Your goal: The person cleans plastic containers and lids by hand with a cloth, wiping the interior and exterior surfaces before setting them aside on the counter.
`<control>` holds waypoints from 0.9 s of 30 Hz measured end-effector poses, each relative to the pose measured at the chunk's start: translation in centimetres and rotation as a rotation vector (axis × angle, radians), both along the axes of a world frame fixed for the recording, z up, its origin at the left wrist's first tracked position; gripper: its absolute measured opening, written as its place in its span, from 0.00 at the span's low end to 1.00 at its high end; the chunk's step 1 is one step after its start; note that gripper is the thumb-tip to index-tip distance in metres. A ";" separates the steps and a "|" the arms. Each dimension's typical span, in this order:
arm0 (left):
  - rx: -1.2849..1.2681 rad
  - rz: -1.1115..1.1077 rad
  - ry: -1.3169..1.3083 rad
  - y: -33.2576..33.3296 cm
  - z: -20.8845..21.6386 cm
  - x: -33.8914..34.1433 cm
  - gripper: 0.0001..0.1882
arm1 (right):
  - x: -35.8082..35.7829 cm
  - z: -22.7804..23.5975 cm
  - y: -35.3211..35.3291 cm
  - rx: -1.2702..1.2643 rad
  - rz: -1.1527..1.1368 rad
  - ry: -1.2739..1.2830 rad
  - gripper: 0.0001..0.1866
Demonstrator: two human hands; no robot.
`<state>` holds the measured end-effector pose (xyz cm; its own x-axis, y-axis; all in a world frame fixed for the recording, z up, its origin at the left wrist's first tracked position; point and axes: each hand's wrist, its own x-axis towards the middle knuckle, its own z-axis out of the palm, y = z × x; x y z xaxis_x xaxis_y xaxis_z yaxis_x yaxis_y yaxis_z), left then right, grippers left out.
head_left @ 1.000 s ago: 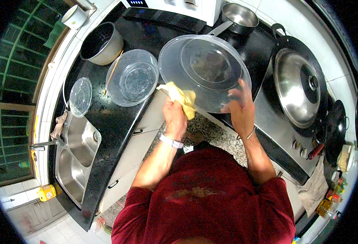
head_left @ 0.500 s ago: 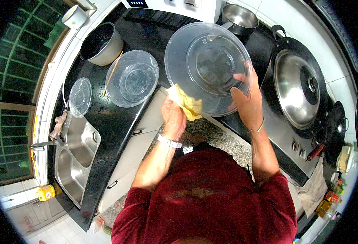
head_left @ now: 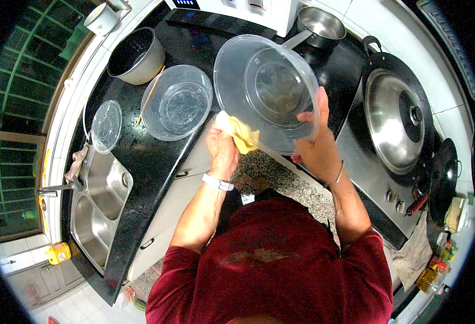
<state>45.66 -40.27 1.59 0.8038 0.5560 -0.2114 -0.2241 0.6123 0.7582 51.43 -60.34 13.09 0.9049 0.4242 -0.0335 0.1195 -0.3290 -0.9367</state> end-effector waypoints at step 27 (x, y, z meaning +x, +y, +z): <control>-0.075 -0.029 -0.080 -5.0 1.0 0.1 0.07 | -1.1 -2.6 0.5 0.215 -0.269 -0.174 0.54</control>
<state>45.77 -45.29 2.61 0.8352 0.5177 -0.1858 -0.2640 0.6737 0.6902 50.31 -59.81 10.46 0.9691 0.1519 0.1944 0.2192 -0.1681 -0.9611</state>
